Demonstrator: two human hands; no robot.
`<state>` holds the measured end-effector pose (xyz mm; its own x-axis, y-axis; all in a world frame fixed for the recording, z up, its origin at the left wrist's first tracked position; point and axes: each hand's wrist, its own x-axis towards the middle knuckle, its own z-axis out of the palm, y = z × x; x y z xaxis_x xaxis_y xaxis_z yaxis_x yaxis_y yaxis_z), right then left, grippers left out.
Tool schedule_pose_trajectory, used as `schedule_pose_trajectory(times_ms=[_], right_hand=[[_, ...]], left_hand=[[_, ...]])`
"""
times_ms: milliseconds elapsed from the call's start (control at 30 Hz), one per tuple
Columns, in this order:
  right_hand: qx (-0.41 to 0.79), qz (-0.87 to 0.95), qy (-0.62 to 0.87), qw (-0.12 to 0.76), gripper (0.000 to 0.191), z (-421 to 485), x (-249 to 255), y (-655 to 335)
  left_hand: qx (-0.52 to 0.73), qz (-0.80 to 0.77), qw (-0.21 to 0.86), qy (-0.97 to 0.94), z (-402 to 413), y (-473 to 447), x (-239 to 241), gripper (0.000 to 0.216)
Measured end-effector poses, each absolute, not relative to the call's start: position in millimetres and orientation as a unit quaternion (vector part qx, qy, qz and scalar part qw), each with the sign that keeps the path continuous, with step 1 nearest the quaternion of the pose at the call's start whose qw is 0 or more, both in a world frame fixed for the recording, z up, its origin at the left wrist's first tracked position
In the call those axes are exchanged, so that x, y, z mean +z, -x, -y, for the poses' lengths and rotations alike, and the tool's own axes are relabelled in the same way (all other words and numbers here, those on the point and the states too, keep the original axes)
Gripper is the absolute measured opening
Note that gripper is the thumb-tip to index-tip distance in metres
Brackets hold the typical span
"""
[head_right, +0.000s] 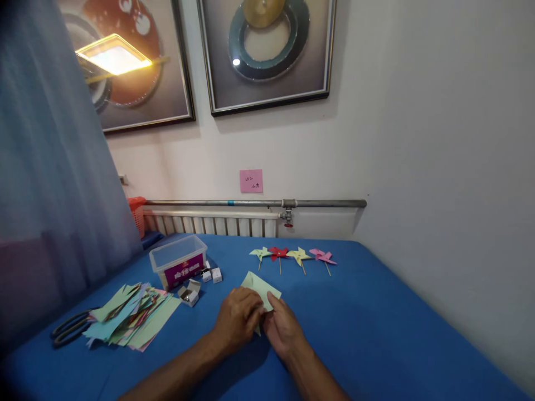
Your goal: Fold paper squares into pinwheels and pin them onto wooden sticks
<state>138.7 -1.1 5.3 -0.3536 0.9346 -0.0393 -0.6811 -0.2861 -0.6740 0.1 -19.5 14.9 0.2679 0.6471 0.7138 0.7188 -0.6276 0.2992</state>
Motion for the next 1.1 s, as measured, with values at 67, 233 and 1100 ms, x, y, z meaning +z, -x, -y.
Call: schedule_pose_trajectory(times_ms=[67, 233, 1100], right_hand=[[0.764, 0.277, 0.236, 0.533, 0.031, -1.2, 0.0, -140.0], [0.778, 0.256, 0.263, 0.509, 0.043, -1.1, -4.4, -139.0], [0.733, 0.317, 0.311, 0.516, 0.034, 4.5, -2.0, -123.1]], left_hand=[[-0.476, 0.45, 0.021, 0.755, 13.3, 11.5, 19.1, 0.013], [-0.522, 0.554, -0.253, 0.598, -7.2, 43.2, 12.6, 0.027], [-0.55, 0.533, -0.28, 0.579, -9.6, 39.0, -1.9, 0.003]])
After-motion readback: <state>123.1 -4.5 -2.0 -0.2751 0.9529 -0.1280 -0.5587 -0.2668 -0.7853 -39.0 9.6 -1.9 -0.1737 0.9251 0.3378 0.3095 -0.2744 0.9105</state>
